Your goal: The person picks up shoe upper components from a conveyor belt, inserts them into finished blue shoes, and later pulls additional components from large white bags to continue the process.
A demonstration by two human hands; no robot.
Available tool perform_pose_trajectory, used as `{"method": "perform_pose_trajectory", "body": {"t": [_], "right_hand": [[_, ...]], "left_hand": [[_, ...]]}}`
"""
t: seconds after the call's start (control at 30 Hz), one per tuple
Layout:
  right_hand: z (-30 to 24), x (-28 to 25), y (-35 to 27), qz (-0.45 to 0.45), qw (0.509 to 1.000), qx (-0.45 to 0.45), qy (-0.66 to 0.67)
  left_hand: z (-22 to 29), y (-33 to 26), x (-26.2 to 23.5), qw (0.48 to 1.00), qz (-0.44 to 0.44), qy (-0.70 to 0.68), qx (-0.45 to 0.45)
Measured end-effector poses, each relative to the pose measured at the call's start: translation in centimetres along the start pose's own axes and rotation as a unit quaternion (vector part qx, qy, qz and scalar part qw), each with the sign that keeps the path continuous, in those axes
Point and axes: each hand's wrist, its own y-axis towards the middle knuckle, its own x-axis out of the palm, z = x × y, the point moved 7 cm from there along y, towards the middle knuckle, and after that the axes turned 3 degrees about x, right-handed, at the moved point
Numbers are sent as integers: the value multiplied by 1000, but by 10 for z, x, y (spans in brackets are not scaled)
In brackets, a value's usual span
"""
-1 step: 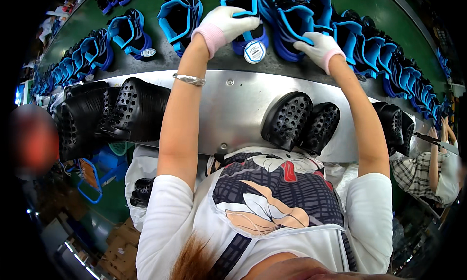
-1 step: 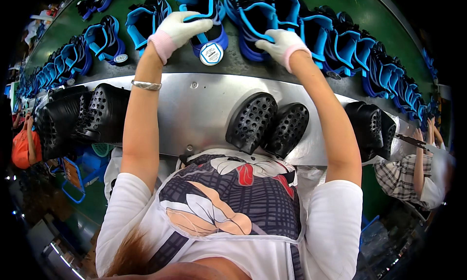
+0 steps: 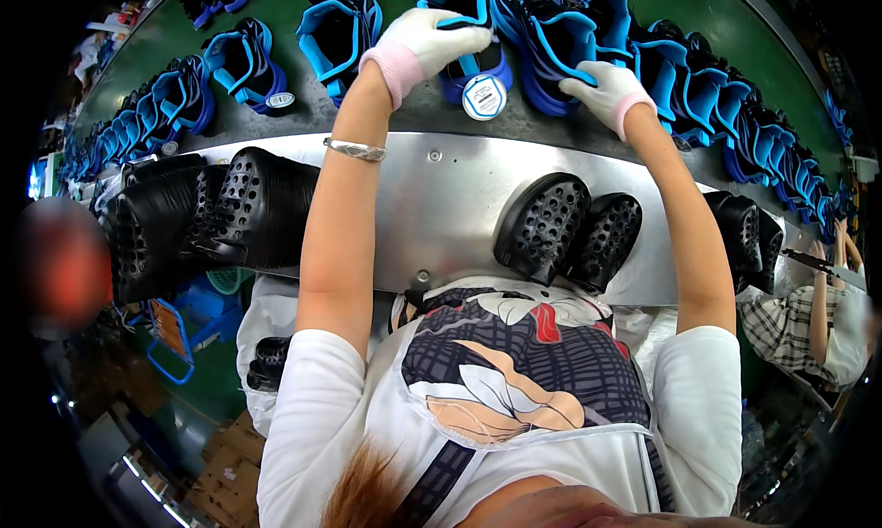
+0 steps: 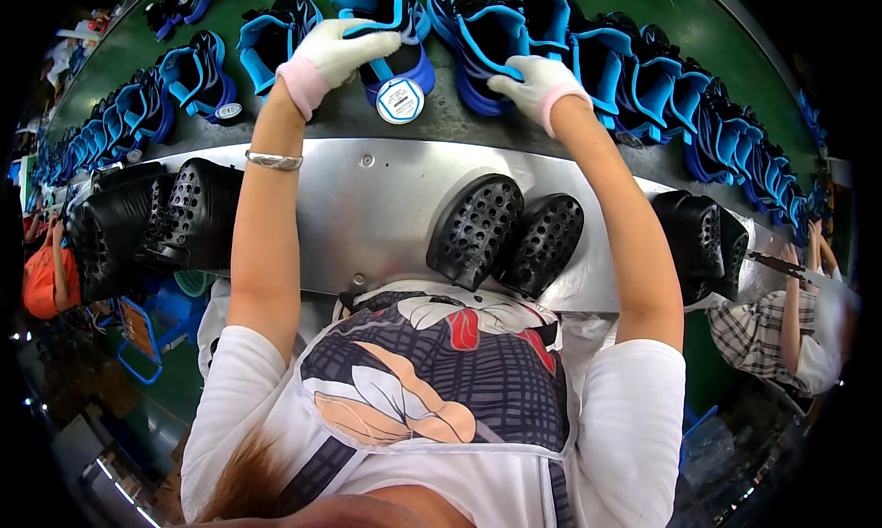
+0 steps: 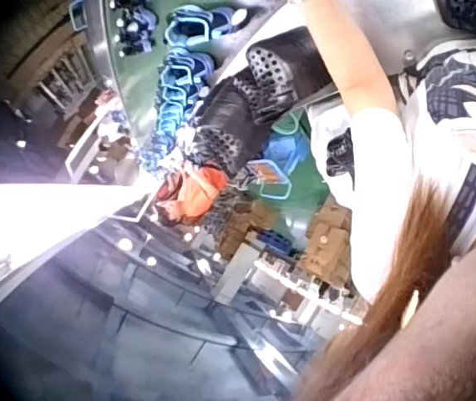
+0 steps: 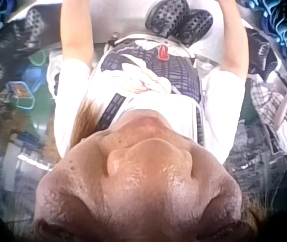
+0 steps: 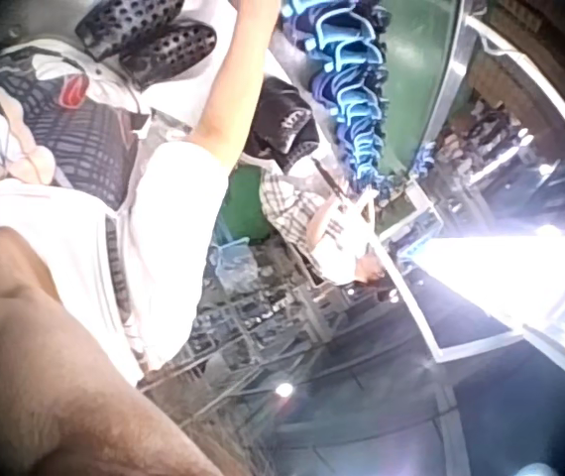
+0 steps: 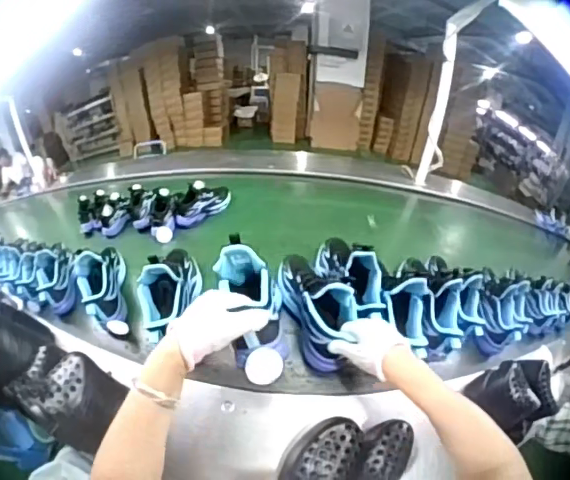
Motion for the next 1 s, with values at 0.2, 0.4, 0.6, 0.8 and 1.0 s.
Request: {"method": "perform_pose_trajectory", "body": {"t": [0.2,0.4,0.6,0.8,1.0], "right_hand": [[-6,-4,-9,44,997,-45,-33],[-28,-27,-78,172,981,-64,-58],[-56,-2,-164,5,996,-60,65],[-72,30,-198,-11,994,-77,-78],[-71,44,-189,-7,992,-80,-95]], "left_hand": [[-6,0,10,999,-45,-9,-13],[-37,-7,61,951,-54,305,10],[-39,-37,46,948,138,271,91],[-15,-73,26,932,237,218,166],[-5,-97,26,954,214,135,159]]}}
